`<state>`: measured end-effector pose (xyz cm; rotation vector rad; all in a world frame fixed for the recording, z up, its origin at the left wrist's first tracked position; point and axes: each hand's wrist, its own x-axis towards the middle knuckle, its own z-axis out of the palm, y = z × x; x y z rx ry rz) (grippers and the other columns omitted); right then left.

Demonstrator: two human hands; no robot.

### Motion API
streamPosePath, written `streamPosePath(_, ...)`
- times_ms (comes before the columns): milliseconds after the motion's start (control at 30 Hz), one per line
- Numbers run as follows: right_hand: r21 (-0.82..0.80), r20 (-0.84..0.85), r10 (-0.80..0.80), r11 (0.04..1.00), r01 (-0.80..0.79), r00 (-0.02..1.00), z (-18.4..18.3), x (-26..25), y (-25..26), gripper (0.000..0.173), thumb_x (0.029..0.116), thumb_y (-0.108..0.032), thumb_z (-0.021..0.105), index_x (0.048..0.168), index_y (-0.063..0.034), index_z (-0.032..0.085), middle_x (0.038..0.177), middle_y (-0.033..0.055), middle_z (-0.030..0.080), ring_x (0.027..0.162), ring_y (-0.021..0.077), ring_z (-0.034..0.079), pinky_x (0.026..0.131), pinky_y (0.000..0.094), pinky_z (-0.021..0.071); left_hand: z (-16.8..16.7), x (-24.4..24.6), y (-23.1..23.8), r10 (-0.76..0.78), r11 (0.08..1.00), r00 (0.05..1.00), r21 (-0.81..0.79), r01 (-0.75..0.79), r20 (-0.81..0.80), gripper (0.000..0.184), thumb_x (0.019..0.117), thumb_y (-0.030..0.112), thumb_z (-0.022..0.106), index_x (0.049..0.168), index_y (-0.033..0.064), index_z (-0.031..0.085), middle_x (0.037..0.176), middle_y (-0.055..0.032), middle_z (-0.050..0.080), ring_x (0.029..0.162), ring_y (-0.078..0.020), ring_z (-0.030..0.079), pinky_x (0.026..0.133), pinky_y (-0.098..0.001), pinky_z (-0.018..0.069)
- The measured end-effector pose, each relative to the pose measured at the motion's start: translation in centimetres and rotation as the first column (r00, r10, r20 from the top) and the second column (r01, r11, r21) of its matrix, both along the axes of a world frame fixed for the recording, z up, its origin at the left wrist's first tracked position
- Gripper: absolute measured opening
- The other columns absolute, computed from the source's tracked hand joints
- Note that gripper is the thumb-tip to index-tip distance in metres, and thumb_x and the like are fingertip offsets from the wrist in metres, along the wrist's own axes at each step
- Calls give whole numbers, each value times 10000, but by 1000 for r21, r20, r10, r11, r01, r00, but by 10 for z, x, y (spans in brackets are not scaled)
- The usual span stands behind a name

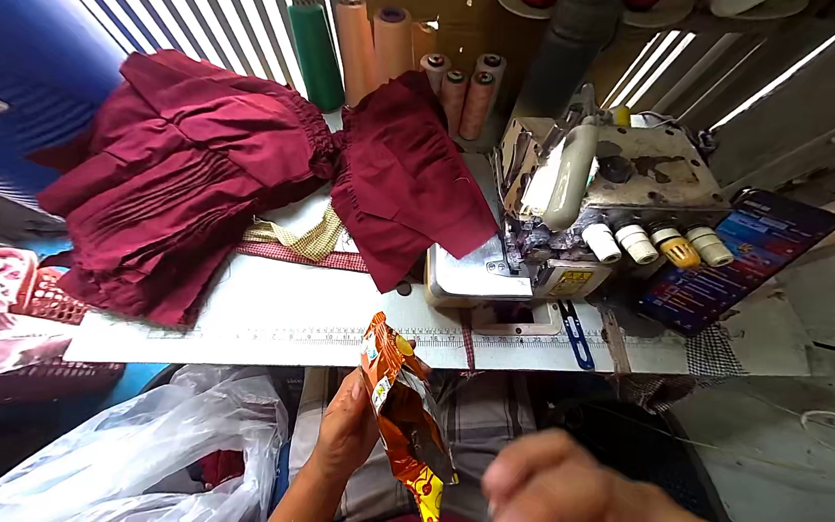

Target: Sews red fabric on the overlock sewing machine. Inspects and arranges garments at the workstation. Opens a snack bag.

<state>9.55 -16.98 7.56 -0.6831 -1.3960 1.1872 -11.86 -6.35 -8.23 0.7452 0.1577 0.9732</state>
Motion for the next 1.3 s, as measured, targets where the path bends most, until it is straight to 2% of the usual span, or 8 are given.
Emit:
streamPosePath(167,206,463,-455,890,407,760,-35,-3,10,185,1019,-292,645,1111,-176,756,1283,34,684,1284,187,588,1083,357,507,-6,-1,1,16,998,998,55,-13,-59,481,1053,441,514,1413,132,593,1333,-75,669,1251,-174,620,1090,-363,478)
streamPosePath(367,204,507,-432,901,383,746,-52,-13,11,140,1005,-233,663,1086,-203,772,1364,71,641,1306,196,575,1071,344,522,-4,3,1,5,998,999,67,-2,-41,422,1068,393,495,1398,161,621,1337,-25,677,1246,-118,624,1082,-316,487)
streamPosePath(567,362,838,-464,867,343,289,-67,-15,23,133,875,-186,691,937,-243,795,1508,66,563,1418,331,485,1076,429,501,0,9,0,100,966,938,258,-12,-331,409,1076,452,460,1348,212,648,1254,63,705,1156,-43,654,1020,-282,534)
streamPosePath(633,358,883,-427,881,310,194,-72,-15,26,224,780,-203,764,996,-242,808,1547,29,530,1443,366,455,1053,453,518,4,13,-4,115,950,906,311,19,-407,411,1086,448,430,1338,205,646,1224,72,708,1114,-28,665,987,-269,552)
streamPosePath(767,380,902,-423,871,310,83,-79,-18,31,278,775,-172,768,1048,-204,804,1527,-13,554,1435,337,475,1047,442,516,1,17,-10,170,935,875,354,2,-454,395,1100,403,420,1303,160,656,1187,28,711,1074,-54,680,956,-281,570)
streamPosePath(900,408,869,-467,863,297,162,-87,-14,30,257,805,-178,731,1049,-217,802,1499,-32,582,1439,309,474,1061,438,506,1,14,-11,175,934,864,357,6,-472,395,1095,411,429,1294,158,658,1168,27,716,1057,-51,685,941,-275,574)
streamPosePath(1100,203,748,-415,886,417,518,-58,11,15,80,888,-221,740,882,-150,777,1512,78,560,1496,311,393,1177,464,421,3,14,-9,195,942,840,334,-16,-507,408,1099,405,417,1312,156,660,1170,16,728,1053,-66,696,947,-284,577)
streamPosePath(1300,97,348,-443,894,438,826,-18,51,-8,163,956,-271,739,961,-109,756,1370,97,654,1339,214,566,1094,375,514,-2,17,-14,169,968,843,246,-45,-511,406,1082,444,434,1303,207,678,1183,40,736,1072,-53,694,961,-269,567)
